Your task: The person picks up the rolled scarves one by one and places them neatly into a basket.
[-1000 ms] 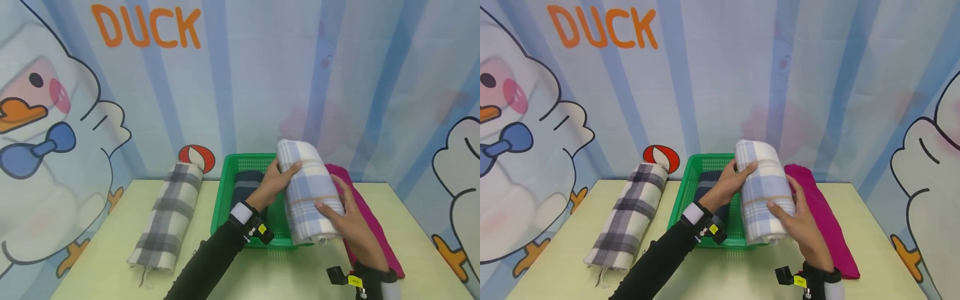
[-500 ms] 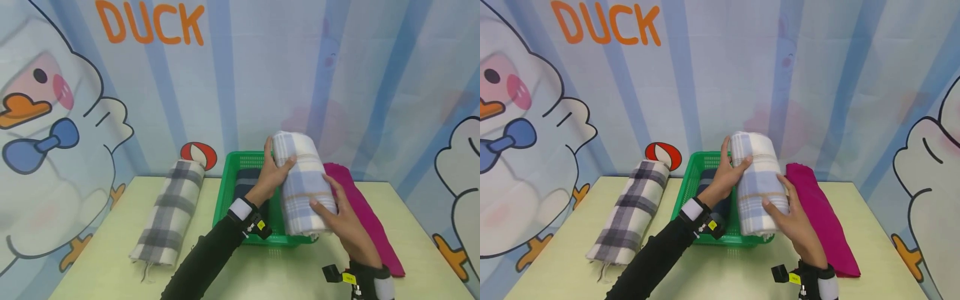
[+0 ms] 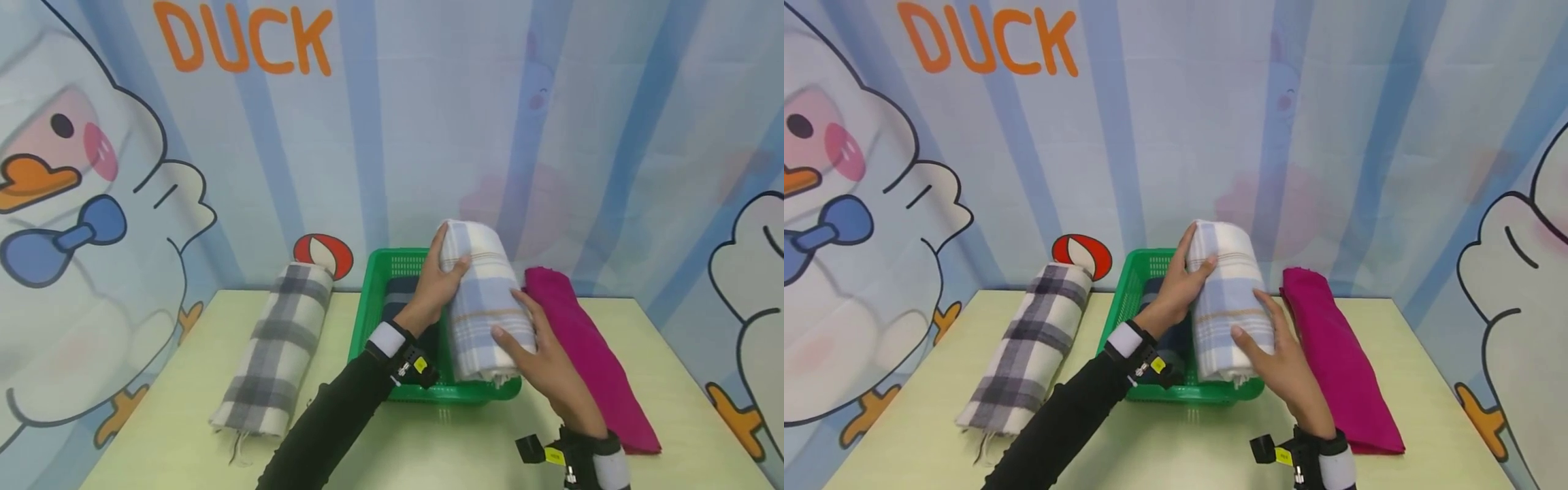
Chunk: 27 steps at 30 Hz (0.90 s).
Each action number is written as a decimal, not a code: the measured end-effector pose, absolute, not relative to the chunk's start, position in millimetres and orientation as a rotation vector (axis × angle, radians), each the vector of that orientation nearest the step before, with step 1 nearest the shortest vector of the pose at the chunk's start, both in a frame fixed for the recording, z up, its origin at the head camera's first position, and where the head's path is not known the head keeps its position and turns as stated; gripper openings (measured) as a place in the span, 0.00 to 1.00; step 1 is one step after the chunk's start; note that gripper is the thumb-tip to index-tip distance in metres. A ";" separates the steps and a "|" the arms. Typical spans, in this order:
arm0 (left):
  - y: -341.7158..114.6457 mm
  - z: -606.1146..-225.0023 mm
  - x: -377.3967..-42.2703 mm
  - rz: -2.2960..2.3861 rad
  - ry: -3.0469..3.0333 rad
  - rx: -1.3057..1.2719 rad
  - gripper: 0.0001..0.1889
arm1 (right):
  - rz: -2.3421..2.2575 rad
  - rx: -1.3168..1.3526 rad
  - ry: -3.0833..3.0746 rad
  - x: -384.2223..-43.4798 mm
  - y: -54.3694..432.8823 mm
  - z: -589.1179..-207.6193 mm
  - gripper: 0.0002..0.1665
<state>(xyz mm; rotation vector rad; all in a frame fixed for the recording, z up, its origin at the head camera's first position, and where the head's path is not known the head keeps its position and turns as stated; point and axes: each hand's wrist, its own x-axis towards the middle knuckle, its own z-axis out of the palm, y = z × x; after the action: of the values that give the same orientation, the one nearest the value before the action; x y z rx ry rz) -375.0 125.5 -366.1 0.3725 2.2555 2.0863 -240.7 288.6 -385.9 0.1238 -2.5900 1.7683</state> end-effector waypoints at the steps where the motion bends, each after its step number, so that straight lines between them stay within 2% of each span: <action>1: 124.7 -366.2 -375.3 2.087 2.250 0.377 0.37 | 1.760 0.121 -2.596 -240.4 288.0 -385.8 0.48; 13: 118.9 -373.1 -387.2 2.070 2.211 0.380 0.35 | 1.731 0.172 -2.665 -242.7 287.4 -387.6 0.47; 27: 124.1 -380.6 -402.6 1.983 2.231 0.272 0.32 | 1.647 0.147 -2.684 -246.1 283.4 -395.0 0.44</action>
<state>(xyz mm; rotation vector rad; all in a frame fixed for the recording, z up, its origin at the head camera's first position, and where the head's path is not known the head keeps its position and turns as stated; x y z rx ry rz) -402.6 124.1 -380.6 0.2725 2.2306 1.9832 -246.1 283.4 -395.0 0.1466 -2.6841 1.6472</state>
